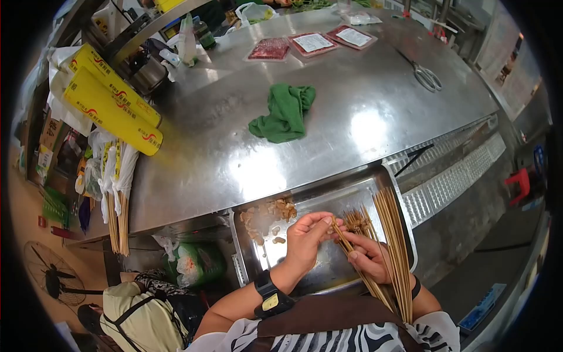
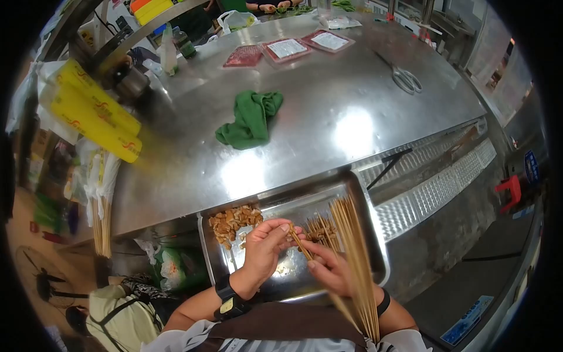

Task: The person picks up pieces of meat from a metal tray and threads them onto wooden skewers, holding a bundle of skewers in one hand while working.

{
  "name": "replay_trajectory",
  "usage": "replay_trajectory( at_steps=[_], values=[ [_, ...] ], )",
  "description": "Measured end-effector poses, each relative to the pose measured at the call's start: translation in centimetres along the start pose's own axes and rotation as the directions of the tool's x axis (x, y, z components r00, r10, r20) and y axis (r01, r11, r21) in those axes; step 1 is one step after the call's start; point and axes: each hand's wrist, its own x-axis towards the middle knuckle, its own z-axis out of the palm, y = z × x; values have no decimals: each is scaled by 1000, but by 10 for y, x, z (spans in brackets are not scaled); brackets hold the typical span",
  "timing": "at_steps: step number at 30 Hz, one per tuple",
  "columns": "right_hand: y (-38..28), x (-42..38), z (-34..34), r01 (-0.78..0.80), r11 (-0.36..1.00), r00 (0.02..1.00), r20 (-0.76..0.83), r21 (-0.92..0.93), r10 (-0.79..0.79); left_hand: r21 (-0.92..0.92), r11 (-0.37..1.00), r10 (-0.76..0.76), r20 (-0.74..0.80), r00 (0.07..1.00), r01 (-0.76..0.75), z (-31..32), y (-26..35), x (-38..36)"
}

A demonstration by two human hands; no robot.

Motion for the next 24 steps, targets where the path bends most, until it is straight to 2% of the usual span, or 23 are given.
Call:
replay_trajectory(
  at_steps=[11,18,24],
  values=[
    [4,-1,3,30,999,1000,-10,38,-30,-165,968,-189,11,982,188,3,6,-3],
    [2,0,2,18,998,1000,-5,62,-18,-160,964,-216,1,976,214,4,3,-3],
    [-2,0,6,-7,982,999,-37,187,14,-154,966,-204,27,979,206,5,1,-4]
  ],
)
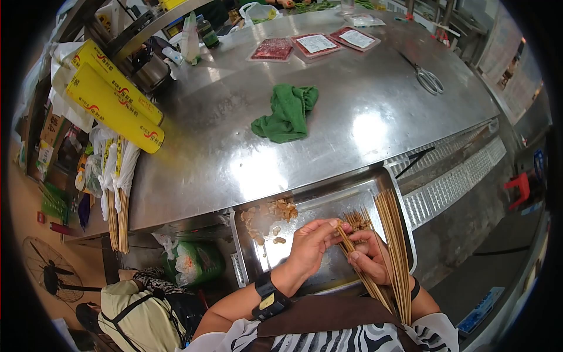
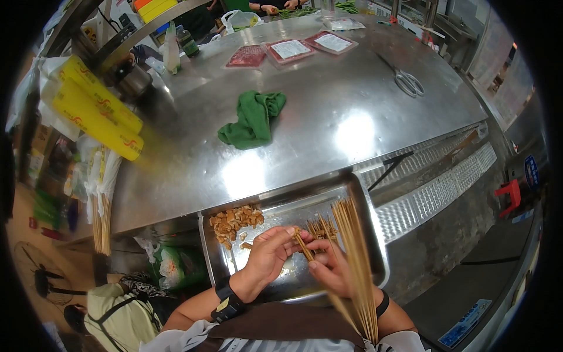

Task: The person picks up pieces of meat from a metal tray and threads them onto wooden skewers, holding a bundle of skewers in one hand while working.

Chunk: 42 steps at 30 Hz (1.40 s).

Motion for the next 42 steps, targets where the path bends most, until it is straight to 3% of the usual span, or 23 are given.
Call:
replay_trajectory(
  at_steps=[6,21,27,29,35,37,39,41,42],
  values=[
    [0,-1,-1,-64,997,995,-67,50,67,7,1000,5,23,1000,-5,0,-7,-2],
    [4,0,-3,8,997,1000,-31,80,-5,103,995,-16,2,1000,16,4,-12,-10],
    [4,-1,-5,23,999,999,-36,31,-22,102,994,-26,12,1000,24,5,-9,-11],
    [4,-1,-6,-13,993,998,-64,-120,6,92,996,-21,9,1000,20,2,-8,-8],
    [-2,1,-5,65,956,992,-86,-287,-93,207,978,21,-5,1000,-19,-2,-3,-1],
    [-12,7,-7,372,709,914,103,-599,-392,242,970,17,11,1000,-20,-4,-1,0],
    [-15,6,-4,368,774,916,56,-515,-398,279,960,13,31,999,-21,-5,1,2],
    [-27,4,-4,463,702,881,196,-541,-430,347,938,16,14,1000,-20,-6,0,4],
    [-27,3,-3,430,766,903,214,-478,-373,351,936,14,28,1000,-23,-7,0,6]
  ],
)
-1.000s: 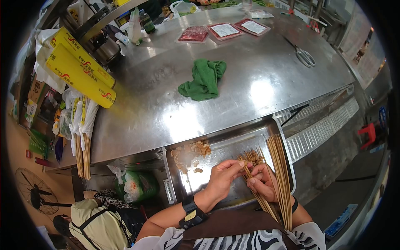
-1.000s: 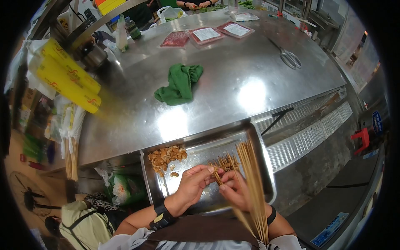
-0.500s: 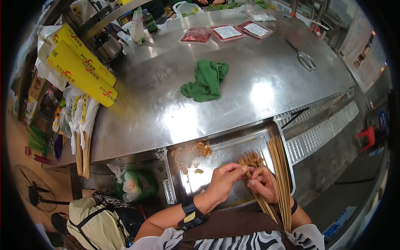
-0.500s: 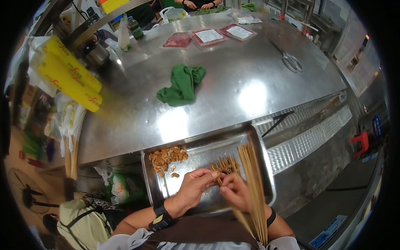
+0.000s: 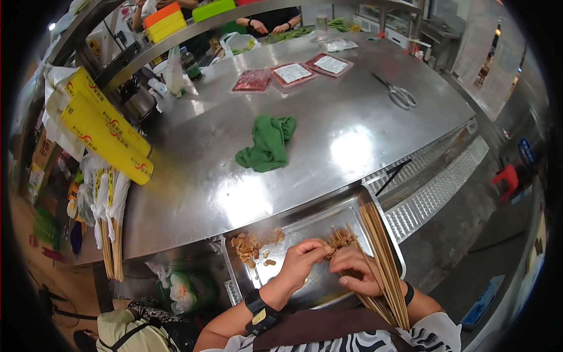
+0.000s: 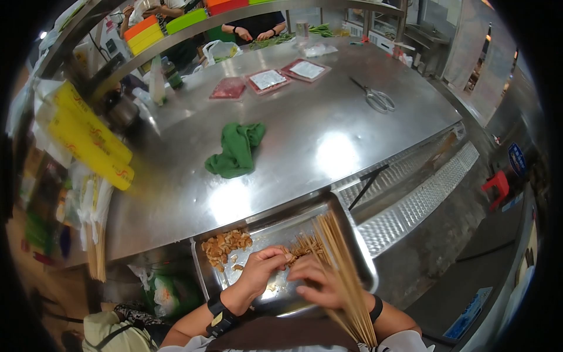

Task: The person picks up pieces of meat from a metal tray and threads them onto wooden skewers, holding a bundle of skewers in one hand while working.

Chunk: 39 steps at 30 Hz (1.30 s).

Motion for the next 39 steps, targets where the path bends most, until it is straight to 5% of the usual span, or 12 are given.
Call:
replay_trajectory(
  at_steps=[4,6,8,11,13,15,17,24,26,34,37,39],
  values=[
    [-2,-1,-4,-136,885,954,181,-445,237,171,982,-90,14,996,86,-5,-5,13],
    [1,0,-1,-183,898,957,136,-401,255,256,953,-171,16,985,161,-9,-9,19],
    [7,1,1,-172,915,971,93,-366,220,737,652,163,94,982,-178,-13,-12,21],
    [13,0,7,-257,922,952,87,-290,293,797,445,565,104,818,-408,1,5,8],
    [5,3,14,-325,912,924,120,-251,362,712,527,521,162,838,-465,4,22,-4],
    [3,6,18,-376,898,898,149,-231,414,-7,984,175,245,954,-178,11,37,-12],
    [5,5,24,-75,879,993,50,-470,111,-12,983,178,243,953,-181,18,44,-15],
    [16,-3,22,-132,928,982,80,-348,170,-105,989,122,175,977,-105,22,33,-10],
    [7,-3,24,-375,927,927,4,-36,375,-122,986,134,176,975,-113,20,32,-12],
    [5,2,14,-289,949,957,-30,-126,287,-99,983,172,169,970,-157,11,30,-10],
    [23,-6,14,-314,949,949,-32,17,314,-49,980,198,133,971,-193,11,34,-13],
    [13,-2,14,-439,752,837,-80,492,541,-35,979,204,110,973,-202,7,29,-12]
  ],
)
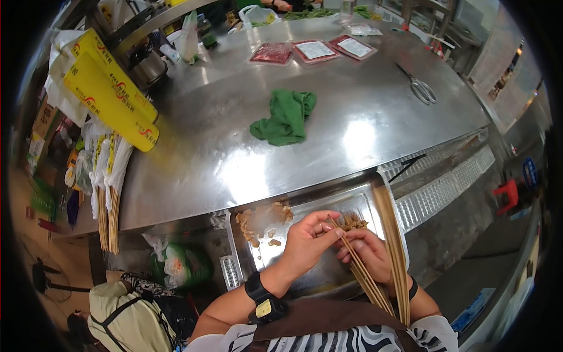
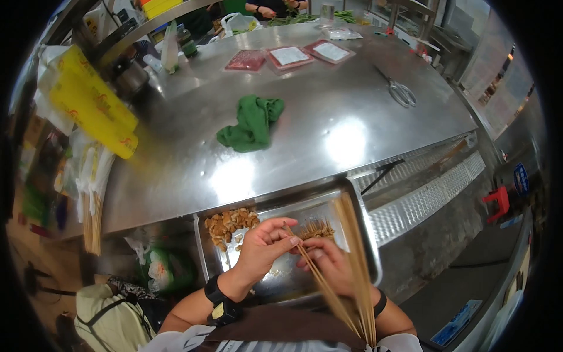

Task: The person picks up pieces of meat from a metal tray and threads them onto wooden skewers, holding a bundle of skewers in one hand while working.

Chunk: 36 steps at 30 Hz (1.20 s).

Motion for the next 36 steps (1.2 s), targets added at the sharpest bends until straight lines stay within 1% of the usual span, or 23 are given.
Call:
replay_trajectory(
  at_steps=[2,5,6,8,13,15,16,17,18,19,20,22,23,24,25,26,28,29,31,32,34,35,36],
  values=[
    [-10,-3,1,57,998,998,24,22,-58,14,1000,7,-46,999,-7,-5,-7,-2],
    [-4,-3,2,22,980,999,31,-197,-16,54,994,-93,-67,993,96,-11,-19,0],
    [0,-2,3,6,981,998,57,-192,5,46,994,-96,-100,990,101,-13,-23,0],
    [4,-1,4,39,934,999,29,-355,-31,17,994,-103,-50,993,104,-17,-29,0],
    [7,-2,1,41,901,999,27,-432,-33,52,988,-143,-11,990,143,-29,-22,-1],
    [6,-4,2,6,908,1000,8,-419,-3,323,940,-81,-108,991,112,-44,-10,-7],
    [5,-4,2,-24,911,1000,-16,-411,19,535,843,8,-123,992,60,-56,-3,-12],
    [7,-3,1,-11,918,1000,-7,-396,8,720,694,96,-114,989,16,-70,7,-18],
    [8,-3,-1,-14,922,1000,-10,-387,11,921,389,244,-84,966,-18,-76,24,-28],
    [10,-3,-2,-2,919,1000,4,-394,4,985,167,334,-20,942,-38,-83,34,-35],
    [11,-4,-3,11,916,1000,18,-402,-4,986,163,324,-19,946,-37,-89,39,-43],
    [11,-2,-4,24,904,1000,14,-426,-20,980,-182,255,-26,967,75,-97,45,-56],
    [11,-2,-5,64,873,998,30,-484,-57,980,-186,247,-23,969,70,-102,43,-60],
    [12,-2,-6,104,836,995,50,-539,-92,962,-273,237,49,970,18,-108,37,-62],
    [13,-2,-8,114,837,993,67,-535,-92,933,-358,222,119,968,-33,-112,34,-64],
    [11,-2,-6,112,839,994,64,-532,-92,932,-360,218,122,968,-36,-113,32,-65],
    [1,-3,2,65,944,998,28,-324,-59,898,-429,183,187,965,-92,-113,30,-63],
    [3,-4,1,68,943,998,22,-325,-64,897,-430,183,194,964,-99,-113,29,-62],
    [9,-4,0,103,952,995,13,-289,-103,878,-478,157,93,983,-7,-111,28,-61],
    [9,-5,-1,104,951,994,10,-291,-105,879,-477,157,97,983,-10,-111,28,-60],
    [9,-5,-3,68,937,997,64,-341,-49,893,-448,161,113,981,-29,-111,31,-59],
    [10,-4,-4,120,890,993,71,-440,-99,893,-449,162,115,980,-30,-113,31,-59],
    [7,-4,-3,122,890,992,71,-440,-102,885,-463,163,130,978,-40,-116,29,-59]
  ],
)
